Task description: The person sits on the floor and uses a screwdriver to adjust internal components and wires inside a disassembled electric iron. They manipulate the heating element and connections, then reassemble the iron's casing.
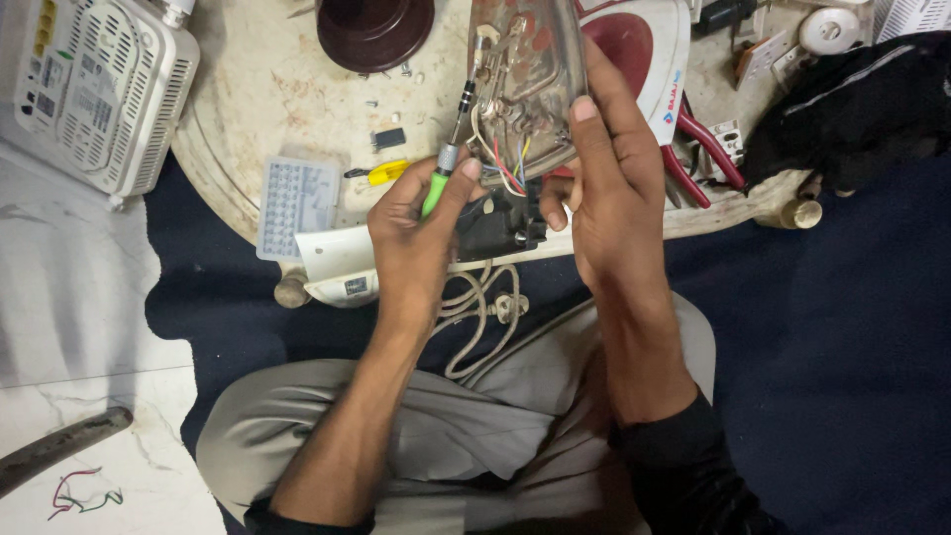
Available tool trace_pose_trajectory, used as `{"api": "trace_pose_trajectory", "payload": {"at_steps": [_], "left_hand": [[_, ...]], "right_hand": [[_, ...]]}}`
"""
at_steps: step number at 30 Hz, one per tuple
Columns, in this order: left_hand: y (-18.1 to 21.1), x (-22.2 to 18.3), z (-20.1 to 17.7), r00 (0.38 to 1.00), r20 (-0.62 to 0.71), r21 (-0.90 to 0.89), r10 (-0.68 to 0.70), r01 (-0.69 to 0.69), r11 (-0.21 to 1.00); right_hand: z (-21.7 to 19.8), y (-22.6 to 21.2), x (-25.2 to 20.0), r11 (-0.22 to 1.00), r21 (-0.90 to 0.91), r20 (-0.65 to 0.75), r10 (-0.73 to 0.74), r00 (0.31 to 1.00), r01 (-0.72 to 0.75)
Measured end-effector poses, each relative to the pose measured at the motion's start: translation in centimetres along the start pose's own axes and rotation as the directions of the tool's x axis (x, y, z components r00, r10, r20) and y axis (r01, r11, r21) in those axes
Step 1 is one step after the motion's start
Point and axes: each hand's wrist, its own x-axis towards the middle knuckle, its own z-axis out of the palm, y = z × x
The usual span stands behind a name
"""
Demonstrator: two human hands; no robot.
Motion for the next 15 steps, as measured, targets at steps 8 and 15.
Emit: {"api": "trace_pose_trajectory", "payload": {"at_steps": [8, 15], "left_hand": [[0.7, -0.3, 0.1, 0.999, 0.033, -0.011, 0.026, -0.026, 1.000], [1.6, -0.7, 0.4, 0.999, 0.022, 0.016, 0.026, -0.027, 1.000]], "right_hand": [[-0.2, 0.4, 0.4, 0.997, 0.066, 0.009, -0.028, 1.000, 0.028], [0.2, 0.1, 0.5, 0.995, 0.060, -0.035, 0.083, 0.996, -0.081]]}}
